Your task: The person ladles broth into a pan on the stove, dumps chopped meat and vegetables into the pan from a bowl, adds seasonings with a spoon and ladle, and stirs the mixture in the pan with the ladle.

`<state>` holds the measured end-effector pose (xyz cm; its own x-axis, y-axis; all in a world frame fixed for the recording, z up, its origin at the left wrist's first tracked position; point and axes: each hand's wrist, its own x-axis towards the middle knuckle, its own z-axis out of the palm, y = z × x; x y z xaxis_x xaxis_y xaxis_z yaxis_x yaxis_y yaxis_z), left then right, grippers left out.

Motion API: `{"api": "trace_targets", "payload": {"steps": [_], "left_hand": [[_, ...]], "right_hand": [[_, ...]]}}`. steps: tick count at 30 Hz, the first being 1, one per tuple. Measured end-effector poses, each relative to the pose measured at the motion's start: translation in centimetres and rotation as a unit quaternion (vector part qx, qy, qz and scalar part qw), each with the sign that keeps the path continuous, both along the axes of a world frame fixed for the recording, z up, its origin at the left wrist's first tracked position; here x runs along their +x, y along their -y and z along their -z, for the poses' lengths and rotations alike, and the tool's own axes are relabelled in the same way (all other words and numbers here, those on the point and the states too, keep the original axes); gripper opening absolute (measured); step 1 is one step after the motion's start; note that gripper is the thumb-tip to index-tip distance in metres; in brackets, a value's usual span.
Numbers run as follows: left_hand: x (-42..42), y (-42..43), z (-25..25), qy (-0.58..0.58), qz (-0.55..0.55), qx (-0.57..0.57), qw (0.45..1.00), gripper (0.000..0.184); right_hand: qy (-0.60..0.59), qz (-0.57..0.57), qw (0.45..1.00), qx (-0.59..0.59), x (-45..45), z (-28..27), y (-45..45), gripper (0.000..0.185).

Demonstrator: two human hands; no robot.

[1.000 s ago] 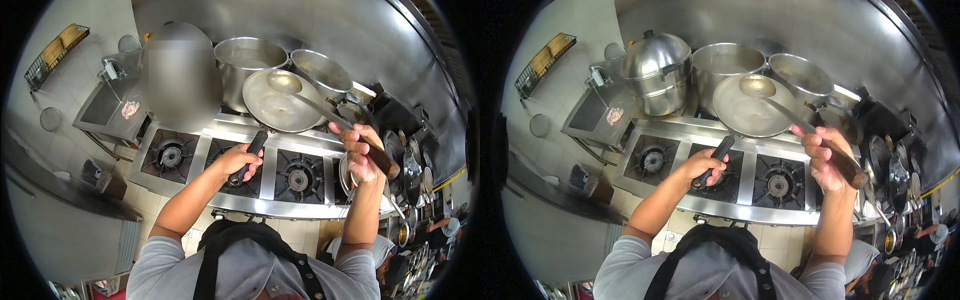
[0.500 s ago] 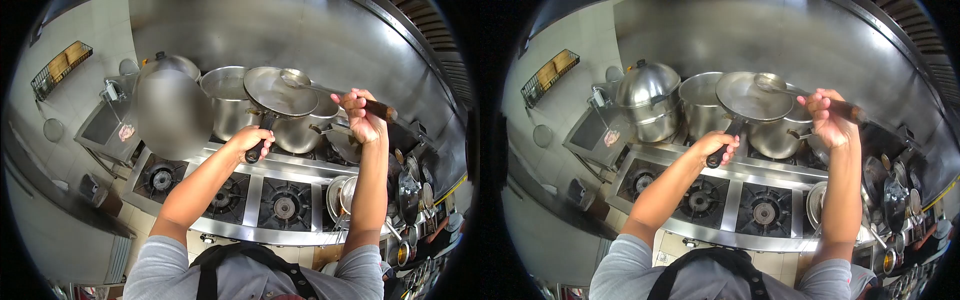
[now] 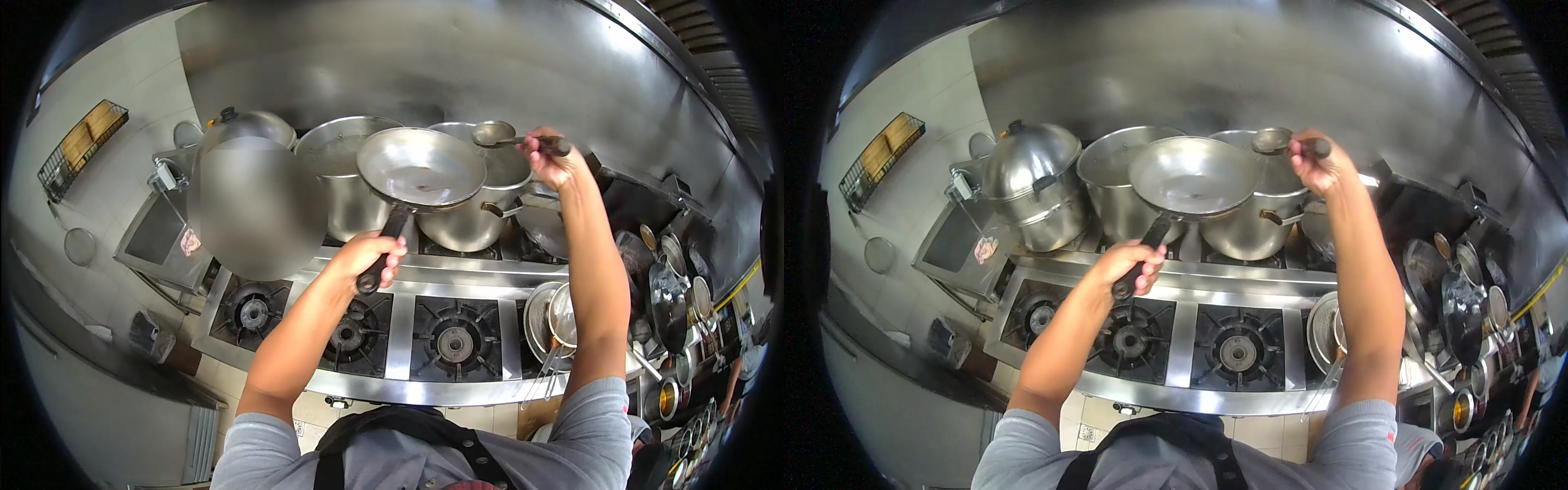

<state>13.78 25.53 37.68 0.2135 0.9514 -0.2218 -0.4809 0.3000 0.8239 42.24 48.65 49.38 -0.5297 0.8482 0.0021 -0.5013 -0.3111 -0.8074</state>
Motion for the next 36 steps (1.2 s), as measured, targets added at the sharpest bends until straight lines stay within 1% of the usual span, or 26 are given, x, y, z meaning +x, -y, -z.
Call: {"api": "trace_targets", "payload": {"steps": [2,3,6,8,11,13,14,15,18,22,23,25,26,27,28,29,32,33,36], "left_hand": [[-0.4,1.9,0.3,0.005,-0.006,0.002,1.000,0.014],[-0.7,2.9,0.7,0.009,-0.009,0.000,1.000,0.015],[-1.3,5.7,1.6,0.004,-0.032,-0.022,0.999,0.021],[-1.7,7.5,2.0,-0.006,-0.038,-0.033,0.999,0.019],[-2.3,10.0,3.2,-0.011,-0.056,-0.041,0.998,0.021],[-2.5,11.4,4.0,-0.004,-0.062,-0.050,0.997,0.021],[-2.7,12.0,4.3,0.001,-0.066,-0.055,0.996,0.021],[-2.8,12.6,4.4,0.008,-0.069,-0.062,0.996,0.022],[-3.3,14.1,5.1,0.016,-0.074,-0.065,0.995,0.023],[-4.0,15.2,5.9,0.005,-0.082,-0.064,0.995,0.024],[-4.1,15.4,6.0,0.006,-0.083,-0.068,0.994,0.024],[-4.3,15.7,6.2,0.008,-0.085,-0.075,0.994,0.025],[-4.4,15.8,6.2,0.005,-0.083,-0.076,0.994,0.025],[-4.6,16.0,6.3,0.002,-0.082,-0.078,0.994,0.024],[-4.7,16.1,6.4,-0.001,-0.080,-0.080,0.994,0.024],[-4.8,16.2,6.5,-0.003,-0.077,-0.077,0.994,0.024],[-5.0,16.5,6.6,-0.012,-0.067,-0.072,0.995,0.023],[-5.0,16.6,6.7,-0.017,-0.062,-0.069,0.996,0.023],[-4.9,16.2,6.9,-0.034,-0.043,-0.056,0.997,0.023]], "right_hand": [[0.059,0.056,0.997,0.011,-0.7,1.2,0.4,0.014],[0.076,0.052,0.996,-0.002,-0.7,2.2,-0.6,0.005],[0.130,0.089,0.988,0.008,-1.2,4.7,-1.7,0.005],[0.200,0.097,0.973,0.056,-1.2,5.7,-1.4,0.005],[0.311,0.086,0.937,0.132,-0.9,7.6,-1.5,0.017],[0.467,0.084,0.863,0.173,-0.5,6.8,-0.5,0.017],[0.540,0.082,0.816,0.191,-0.2,6.4,-0.3,0.017],[0.481,0.093,0.853,0.181,0.4,8.7,-2.8,0.015],[0.548,0.079,0.813,0.181,-0.3,6.6,-1.6,0.012],[0.503,0.027,0.854,0.131,-1.9,7.4,-3.5,0.011],[0.468,0.002,0.880,0.086,-2.2,7.6,-4.5,0.012],[0.390,-0.049,0.920,-0.006,-2.9,7.4,-5.5,0.013],[0.305,-0.023,0.950,-0.061,-2.9,7.6,-5.8,0.014],[0.215,0.004,0.970,-0.116,-3.1,7.5,-5.5,0.015],[0.124,0.029,0.977,-0.170,-3.3,7.4,-5.3,0.017],[0.060,-0.005,0.973,-0.223,-2.6,7.5,-5.8,0.027],[-0.058,0.014,0.964,-0.260,-2.3,6.4,-3.2,0.036],[-0.091,0.010,0.962,-0.257,-2.3,6.1,-2.3,0.051],[-0.126,0.005,0.962,-0.243,-2.9,5.0,-0.1,0.059]]}}
